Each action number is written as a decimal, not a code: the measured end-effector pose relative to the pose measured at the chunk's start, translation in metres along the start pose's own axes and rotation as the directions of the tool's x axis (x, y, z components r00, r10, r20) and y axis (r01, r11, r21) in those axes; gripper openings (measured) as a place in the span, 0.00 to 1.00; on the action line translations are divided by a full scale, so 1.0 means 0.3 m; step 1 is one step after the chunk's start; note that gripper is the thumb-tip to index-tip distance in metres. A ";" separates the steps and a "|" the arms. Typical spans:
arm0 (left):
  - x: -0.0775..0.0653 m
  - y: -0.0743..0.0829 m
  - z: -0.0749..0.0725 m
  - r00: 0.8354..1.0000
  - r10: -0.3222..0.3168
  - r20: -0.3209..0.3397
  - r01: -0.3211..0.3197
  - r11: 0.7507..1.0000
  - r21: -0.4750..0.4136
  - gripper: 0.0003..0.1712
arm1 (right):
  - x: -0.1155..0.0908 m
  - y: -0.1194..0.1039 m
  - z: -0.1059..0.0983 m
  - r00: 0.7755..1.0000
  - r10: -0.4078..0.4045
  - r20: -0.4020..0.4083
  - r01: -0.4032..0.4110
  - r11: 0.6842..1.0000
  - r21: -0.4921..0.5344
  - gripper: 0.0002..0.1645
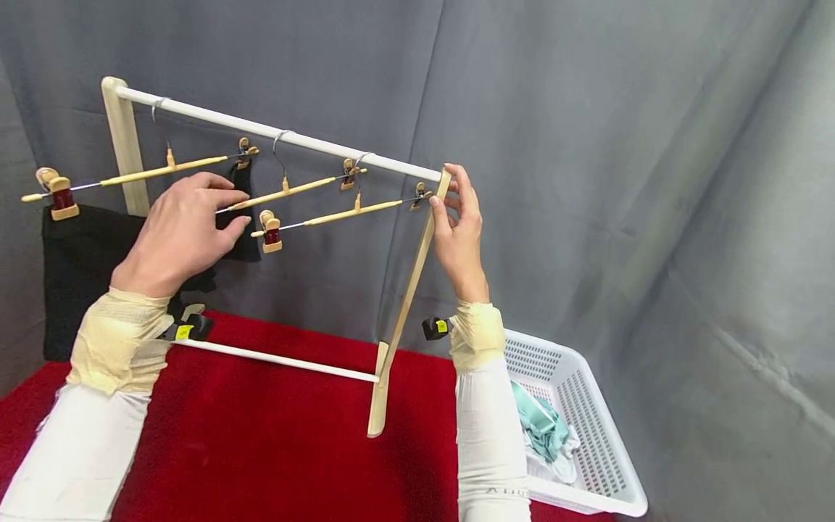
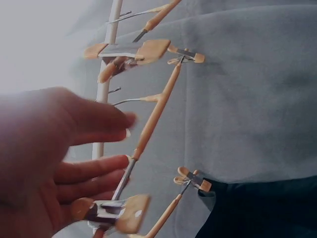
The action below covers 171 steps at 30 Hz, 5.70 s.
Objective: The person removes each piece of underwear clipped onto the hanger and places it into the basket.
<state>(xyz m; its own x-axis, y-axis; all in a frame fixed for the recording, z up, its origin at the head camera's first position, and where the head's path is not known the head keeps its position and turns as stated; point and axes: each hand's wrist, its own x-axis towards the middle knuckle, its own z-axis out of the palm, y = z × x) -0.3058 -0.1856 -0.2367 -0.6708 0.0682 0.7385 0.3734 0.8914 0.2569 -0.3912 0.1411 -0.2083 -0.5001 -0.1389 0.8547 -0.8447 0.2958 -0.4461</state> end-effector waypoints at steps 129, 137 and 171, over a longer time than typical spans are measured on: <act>-0.411 -0.137 0.123 0.972 0.051 0.228 0.013 0.963 -0.270 0.17 | -0.004 0.049 -0.035 0.999 -0.016 0.029 0.015 0.998 0.057 0.27; -0.393 -0.071 0.183 0.972 0.076 0.224 -0.001 0.948 -0.317 0.15 | -0.027 0.049 -0.032 0.999 -0.009 0.043 0.008 0.999 0.041 0.27; -0.383 -0.063 0.244 0.987 0.104 0.125 -0.046 0.915 -0.401 0.17 | -0.251 -0.031 -0.078 0.994 0.024 0.108 -0.017 0.998 -0.064 0.29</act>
<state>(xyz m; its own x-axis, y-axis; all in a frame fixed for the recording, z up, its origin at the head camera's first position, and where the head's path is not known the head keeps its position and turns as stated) -0.2828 -0.1776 -0.3721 -0.7030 0.2163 0.6776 0.6294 0.6329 0.4509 -0.3412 0.1708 -0.2624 -0.5378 -0.2334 0.8102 -0.8221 0.3581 -0.4425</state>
